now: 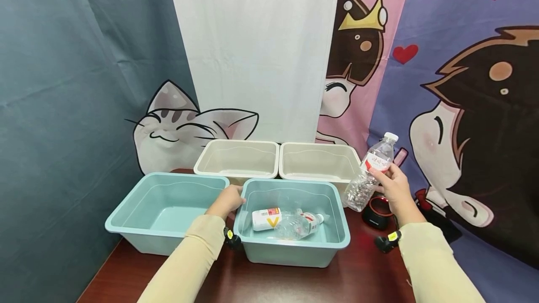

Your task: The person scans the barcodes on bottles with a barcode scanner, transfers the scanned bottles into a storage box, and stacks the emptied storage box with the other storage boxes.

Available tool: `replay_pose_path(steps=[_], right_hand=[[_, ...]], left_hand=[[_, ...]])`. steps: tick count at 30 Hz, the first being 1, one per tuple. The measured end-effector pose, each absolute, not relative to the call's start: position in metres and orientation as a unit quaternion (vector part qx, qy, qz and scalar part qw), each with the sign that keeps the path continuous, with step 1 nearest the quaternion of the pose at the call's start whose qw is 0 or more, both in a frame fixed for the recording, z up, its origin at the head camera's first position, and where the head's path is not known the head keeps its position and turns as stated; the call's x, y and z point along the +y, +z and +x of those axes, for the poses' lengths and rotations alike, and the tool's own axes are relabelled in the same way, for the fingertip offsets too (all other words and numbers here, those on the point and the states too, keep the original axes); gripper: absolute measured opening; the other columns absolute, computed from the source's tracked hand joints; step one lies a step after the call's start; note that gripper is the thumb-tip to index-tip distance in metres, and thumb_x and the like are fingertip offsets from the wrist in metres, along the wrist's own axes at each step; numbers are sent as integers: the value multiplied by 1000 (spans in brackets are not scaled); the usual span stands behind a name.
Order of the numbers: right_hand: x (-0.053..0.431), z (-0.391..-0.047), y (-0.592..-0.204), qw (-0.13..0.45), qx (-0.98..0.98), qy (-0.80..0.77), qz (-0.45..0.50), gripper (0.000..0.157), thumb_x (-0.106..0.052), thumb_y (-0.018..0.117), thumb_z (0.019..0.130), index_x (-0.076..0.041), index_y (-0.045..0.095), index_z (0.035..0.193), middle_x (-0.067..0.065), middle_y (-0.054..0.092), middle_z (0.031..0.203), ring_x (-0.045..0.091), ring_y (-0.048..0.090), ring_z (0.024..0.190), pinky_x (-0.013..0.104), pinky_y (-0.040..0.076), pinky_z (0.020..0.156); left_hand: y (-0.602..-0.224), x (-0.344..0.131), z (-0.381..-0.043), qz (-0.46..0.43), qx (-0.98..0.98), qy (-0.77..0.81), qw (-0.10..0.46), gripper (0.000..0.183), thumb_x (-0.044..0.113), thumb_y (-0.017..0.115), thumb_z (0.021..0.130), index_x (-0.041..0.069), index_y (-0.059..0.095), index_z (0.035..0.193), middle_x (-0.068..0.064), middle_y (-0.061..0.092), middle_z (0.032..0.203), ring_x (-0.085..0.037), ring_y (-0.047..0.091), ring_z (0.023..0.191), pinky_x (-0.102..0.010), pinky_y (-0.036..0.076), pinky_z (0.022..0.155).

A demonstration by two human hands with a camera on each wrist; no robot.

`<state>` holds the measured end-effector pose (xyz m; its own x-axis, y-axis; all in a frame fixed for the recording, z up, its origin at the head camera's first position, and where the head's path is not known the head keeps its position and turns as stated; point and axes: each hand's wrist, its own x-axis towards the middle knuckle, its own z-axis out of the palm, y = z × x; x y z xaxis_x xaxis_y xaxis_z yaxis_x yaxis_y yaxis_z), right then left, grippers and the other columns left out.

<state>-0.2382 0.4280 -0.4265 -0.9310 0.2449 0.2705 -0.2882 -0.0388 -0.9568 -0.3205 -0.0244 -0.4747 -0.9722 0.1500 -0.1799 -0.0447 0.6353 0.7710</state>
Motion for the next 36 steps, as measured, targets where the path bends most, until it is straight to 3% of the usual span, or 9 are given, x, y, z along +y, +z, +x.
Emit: replay_pose_path(steps=[5,14,16,18,21,25,28,30,36], right_hand=[[434,-235,-433,193,-688,700,12,22,-5,65,98,-21,55,110,-13,69,92,3,68,79,22,60,61],[447,-232,-446,202,-761,617,-20,36,-10,69,96,-26,46,117,-22,64,95,0,64,80,23,60,61],[449,-231,-449,209,-791,574,-33,37,-13,71,96,-22,45,121,-24,62,97,-3,62,81,23,60,62],[450,-230,-453,219,-825,518,-46,41,-18,72,96,-13,44,125,-19,59,101,-6,59,83,19,58,64],[450,-228,-457,222,-861,454,-61,57,-24,73,95,1,39,133,1,60,112,-8,54,86,14,54,67],[448,-227,-463,207,-879,422,-79,73,-32,75,93,5,34,141,25,56,124,-6,51,84,18,54,63],[448,-225,-466,196,-886,410,-93,77,-36,75,92,5,34,142,28,54,122,0,52,79,29,56,55],[448,-223,-468,192,-892,398,-98,77,-38,74,92,5,34,142,28,53,120,7,53,81,30,55,54],[449,-222,-476,184,-903,375,-104,81,-41,75,91,7,33,142,29,51,123,32,56,100,14,46,63]], left_hand=[[-476,-25,-321,23,895,429,116,50,7,66,94,0,55,142,-26,68,117,-33,71,75,-37,58,44],[-481,-23,-324,18,891,439,119,50,5,66,93,1,56,142,-28,68,115,-33,70,70,-38,58,42],[-480,-24,-325,17,890,440,119,51,5,67,93,1,55,142,-27,68,116,-33,71,72,-38,58,43],[-480,-25,-325,18,890,441,119,51,6,67,93,0,55,142,-27,67,118,-33,71,74,-38,58,43],[-478,-26,-325,17,889,442,120,51,5,68,92,0,56,142,-27,68,116,-33,70,74,-38,58,43],[-478,-29,-325,17,888,444,120,51,5,68,92,1,56,142,-26,69,111,-32,69,68,-39,58,42],[-480,-29,-326,21,889,442,120,52,6,68,92,2,56,143,-26,69,108,-30,68,63,-38,58,42],[-480,-28,-327,20,891,438,120,52,6,68,92,3,56,143,-26,69,107,-30,68,60,-38,58,42],[-481,-26,-328,3,889,440,126,53,7,68,93,3,55,144,-26,69,109,-29,68,62,-38,58,44]])
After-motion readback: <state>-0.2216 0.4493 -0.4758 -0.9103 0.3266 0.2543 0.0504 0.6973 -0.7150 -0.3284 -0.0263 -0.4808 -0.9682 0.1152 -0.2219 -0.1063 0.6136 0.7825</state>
